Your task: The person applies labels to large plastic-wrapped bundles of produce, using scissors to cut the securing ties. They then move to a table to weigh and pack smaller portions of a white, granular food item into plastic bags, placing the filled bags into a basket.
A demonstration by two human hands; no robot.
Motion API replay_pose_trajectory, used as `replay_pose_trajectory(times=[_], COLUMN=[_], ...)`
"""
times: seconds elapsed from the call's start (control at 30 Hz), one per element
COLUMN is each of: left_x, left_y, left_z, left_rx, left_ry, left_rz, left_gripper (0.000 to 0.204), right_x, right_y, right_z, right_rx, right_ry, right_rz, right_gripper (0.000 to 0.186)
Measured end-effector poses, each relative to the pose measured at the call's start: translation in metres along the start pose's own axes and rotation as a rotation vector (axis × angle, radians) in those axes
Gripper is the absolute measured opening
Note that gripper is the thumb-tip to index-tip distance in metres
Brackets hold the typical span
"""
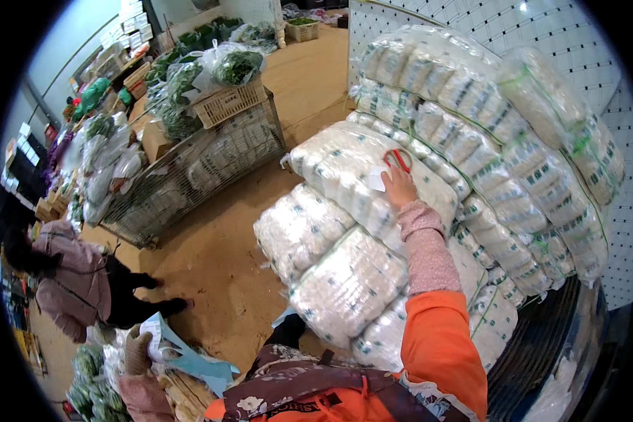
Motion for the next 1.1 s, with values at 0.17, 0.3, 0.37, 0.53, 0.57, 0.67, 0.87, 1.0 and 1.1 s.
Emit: replay_pose_trajectory(times=[0.17,0.3,0.37,0.53,0.57,0.67,0.87,1.0,1.1], left_x=[0.051,0.282,0.392,0.577,0.6,0.632,0.616,0.583,0.543], left_y=[-0.209,-0.299,-0.304,-0.294,-0.29,-0.288,-0.275,-0.239,-0.208], left_z=[-0.07,-0.103,-0.099,-0.057,-0.046,-0.023,-0.027,-0.03,-0.01], left_rx=[0.334,0.642,0.748,0.836,0.832,0.805,0.769,0.784,0.768], left_ry=[-0.884,-0.968,-1.012,-1.268,-1.324,-1.423,-1.491,-1.456,-1.388], left_rz=[0.056,0.526,0.727,0.946,0.968,0.993,1.04,1.105,1.172], left_gripper=[0.047,0.045,0.044,0.043,0.042,0.041,0.039,0.038,0.036], right_x=[0.034,0.033,0.035,0.043,0.043,0.048,0.027,-0.008,-0.036], right_y=[-0.015,0.017,0.045,0.066,0.07,0.077,0.106,0.134,0.165], right_z=[0.005,0.009,0.015,0.017,0.01,-0.003,0.065,0.087,0.107], right_rx=[0.218,0.232,0.31,0.392,0.398,0.447,0.318,0.256,0.247], right_ry=[0.296,0.235,0.056,0.108,0.125,0.112,0.107,0.054,-0.013], right_rz=[0.31,0.465,0.369,0.353,0.347,0.313,0.471,0.431,0.41], right_gripper=[0.057,0.06,0.061,0.061,0.062,0.058,0.06,0.057,0.054])
Point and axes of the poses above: each hand's wrist, its own y-axis away from the middle knuckle, its own x-axis out of the palm, z = x × y, the point moved 9 cm from there along -y, towards the middle knuckle, and after that the axes turned 2 degrees about y, right-handed, at the moved point
